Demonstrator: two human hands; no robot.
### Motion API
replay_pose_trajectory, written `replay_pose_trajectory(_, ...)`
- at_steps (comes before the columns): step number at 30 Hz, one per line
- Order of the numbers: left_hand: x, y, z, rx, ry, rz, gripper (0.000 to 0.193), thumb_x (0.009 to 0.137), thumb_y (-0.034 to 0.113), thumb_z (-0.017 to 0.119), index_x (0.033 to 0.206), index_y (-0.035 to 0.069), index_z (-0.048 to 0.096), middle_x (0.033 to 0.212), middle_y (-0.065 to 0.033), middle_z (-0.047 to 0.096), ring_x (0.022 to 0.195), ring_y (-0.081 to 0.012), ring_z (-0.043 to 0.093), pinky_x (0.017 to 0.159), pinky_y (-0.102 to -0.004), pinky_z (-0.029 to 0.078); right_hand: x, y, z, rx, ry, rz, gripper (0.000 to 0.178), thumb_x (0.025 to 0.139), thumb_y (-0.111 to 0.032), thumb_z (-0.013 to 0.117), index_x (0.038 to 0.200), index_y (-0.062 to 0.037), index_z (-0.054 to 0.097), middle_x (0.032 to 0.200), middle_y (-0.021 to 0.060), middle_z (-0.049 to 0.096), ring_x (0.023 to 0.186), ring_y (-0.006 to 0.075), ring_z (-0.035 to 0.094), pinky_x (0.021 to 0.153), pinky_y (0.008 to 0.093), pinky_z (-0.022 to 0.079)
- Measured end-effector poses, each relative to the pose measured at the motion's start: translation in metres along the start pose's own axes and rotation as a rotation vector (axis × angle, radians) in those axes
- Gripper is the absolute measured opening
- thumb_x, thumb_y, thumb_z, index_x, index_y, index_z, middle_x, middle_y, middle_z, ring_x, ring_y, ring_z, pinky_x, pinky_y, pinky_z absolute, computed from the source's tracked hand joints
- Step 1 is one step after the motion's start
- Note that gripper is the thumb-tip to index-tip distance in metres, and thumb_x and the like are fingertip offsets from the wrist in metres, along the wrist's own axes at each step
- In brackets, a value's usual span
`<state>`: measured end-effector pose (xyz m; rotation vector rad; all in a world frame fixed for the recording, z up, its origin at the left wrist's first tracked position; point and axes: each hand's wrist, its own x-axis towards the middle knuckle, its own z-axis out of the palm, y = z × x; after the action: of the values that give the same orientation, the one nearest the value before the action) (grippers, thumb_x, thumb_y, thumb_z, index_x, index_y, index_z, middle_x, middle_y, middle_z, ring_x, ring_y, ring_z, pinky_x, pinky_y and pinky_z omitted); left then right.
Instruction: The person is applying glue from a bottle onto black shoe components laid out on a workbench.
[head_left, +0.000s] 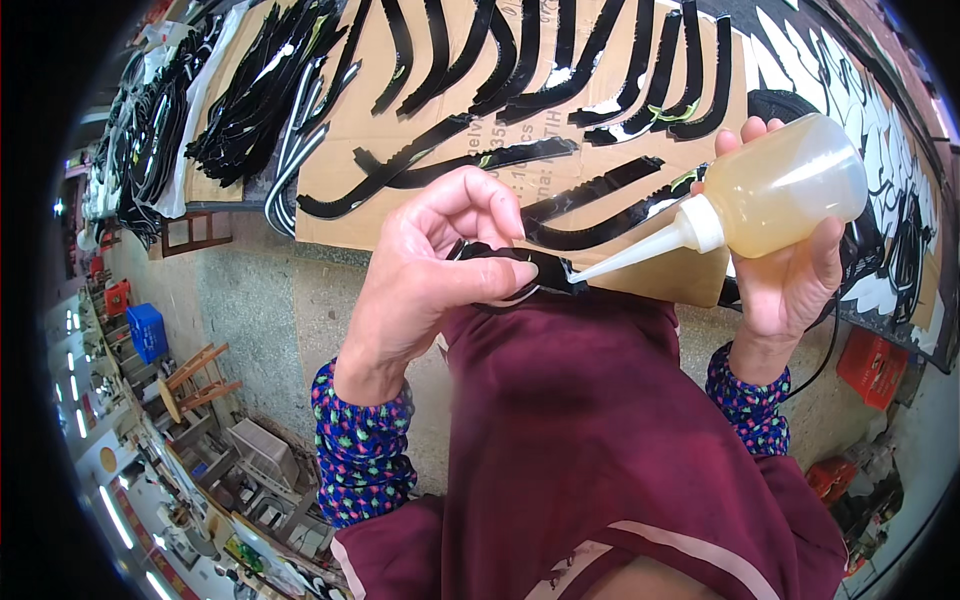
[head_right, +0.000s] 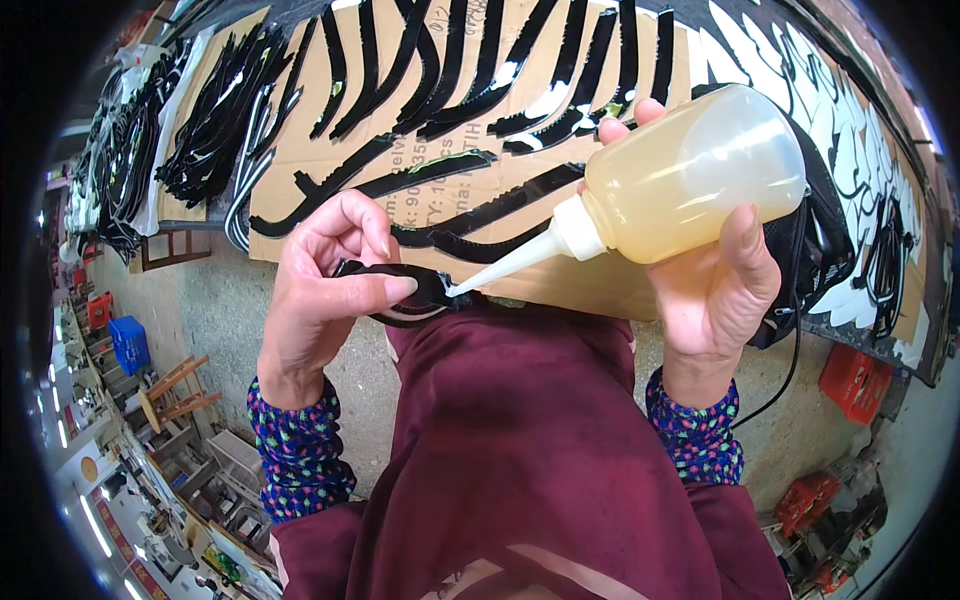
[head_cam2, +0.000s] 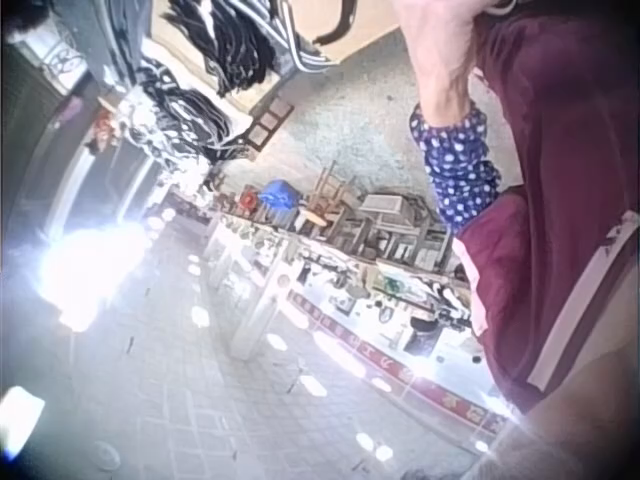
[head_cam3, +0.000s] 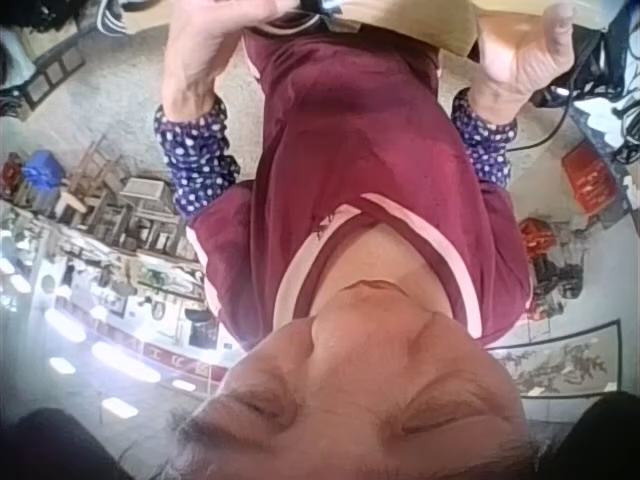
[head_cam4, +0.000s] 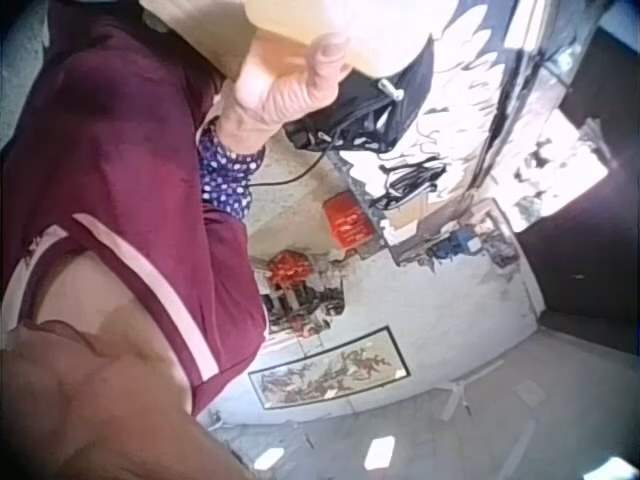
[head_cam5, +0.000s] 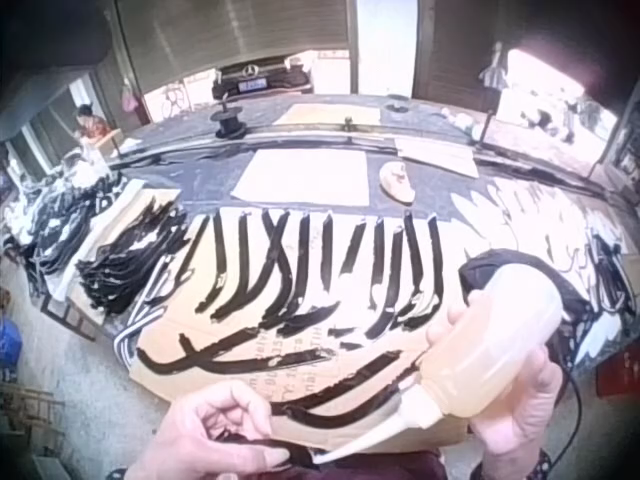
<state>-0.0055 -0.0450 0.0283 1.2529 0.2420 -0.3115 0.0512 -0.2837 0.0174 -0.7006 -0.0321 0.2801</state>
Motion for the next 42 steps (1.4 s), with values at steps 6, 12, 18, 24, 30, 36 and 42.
replay_pose_trajectory(6,0.003,-0.002,-0.003,-0.014,0.001,-0.036,0.023,0.061,-0.008,0.062,0.077,0.004,0.051,0.068,0.0019,0.049,0.061,-0.0025,0.046,0.055,-0.0146,0.04,0.001,0.002,-0.002,-0.004,0.005,0.013,0.082,0.069,-0.025,0.069,0.13,-0.0015,0.02,0.132,0.0192,0.027,0.125,0.0367,0.019,0.098,0.0568,0.02)
replay_pose_trajectory(12,0.004,0.001,-0.004,-0.028,0.012,-0.018,0.024,0.06,-0.009,0.061,0.078,0.004,0.051,0.068,0.002,0.048,0.063,-0.0028,0.047,0.057,-0.0154,0.04,-0.001,0.0,-0.005,0.015,-0.007,0.021,0.083,0.069,-0.024,0.068,0.131,-0.0018,0.018,0.133,0.0187,0.026,0.125,0.0363,0.019,0.098,0.0568,0.019)
replay_pose_trajectory(18,0.002,-0.003,-0.008,-0.071,-0.006,-0.004,0.024,0.062,-0.01,0.061,0.078,0.005,0.05,0.07,0.002,0.048,0.068,-0.0029,0.048,0.061,-0.0165,0.041,-0.009,0.001,-0.016,-0.011,0.001,0.076,0.084,0.069,-0.023,0.068,0.131,-0.0023,0.017,0.132,0.0181,0.027,0.124,0.0357,0.022,0.097,0.0564,0.022)
replay_pose_trajectory(24,-0.001,-0.008,0.007,-0.096,0.078,-0.031,0.016,0.071,-0.002,0.063,0.078,0.004,0.049,0.068,0.0013,0.051,0.056,-0.0049,0.05,0.057,-0.0165,0.042,-0.027,-0.011,-0.035,-0.024,0.027,0.08,0.085,0.068,-0.023,0.069,0.131,-0.0025,0.017,0.131,0.0174,0.029,0.123,0.0347,0.025,0.095,0.0569,0.025)
replay_pose_trajectory(30,0.008,-0.03,0.039,-0.006,0.049,-0.06,0.01,0.078,0.008,0.06,0.082,0.005,0.051,0.074,-0.0005,0.049,0.056,-0.0062,0.045,0.051,-0.0186,0.039,-0.043,-0.05,-0.055,0.069,0.02,-0.211,0.082,0.067,-0.026,0.07,0.129,-0.002,0.022,0.128,0.0176,0.031,0.121,0.035,0.029,0.092,0.0577,0.029)
replay_pose_trajectory(36,0.045,-0.066,0.091,0.446,-0.01,0.249,0.015,0.075,0.014,0.063,0.079,0.002,0.055,0.071,-0.0015,0.052,0.065,-0.0115,0.047,0.061,-0.0241,0.039,-0.063,-0.089,-0.074,0.193,-0.058,-0.44,0.075,0.07,-0.021,0.068,0.13,-0.0063,0.024,0.133,0.0159,0.025,0.125,0.0328,0.022,0.098,0.0562,0.02)
replay_pose_trajectory(42,0.073,-0.118,0.115,0.847,0.072,0.769,0.014,0.072,0.005,0.057,0.085,0.002,0.052,0.088,-0.0108,0.051,0.085,-0.0282,0.046,0.075,-0.0335,0.039,-0.075,-0.094,-0.08,0.262,-0.023,-0.444,0.072,0.07,-0.009,0.066,0.129,-0.007,0.026,0.136,0.0163,0.02,0.127,0.0314,0.017,0.1,0.0545,0.013)
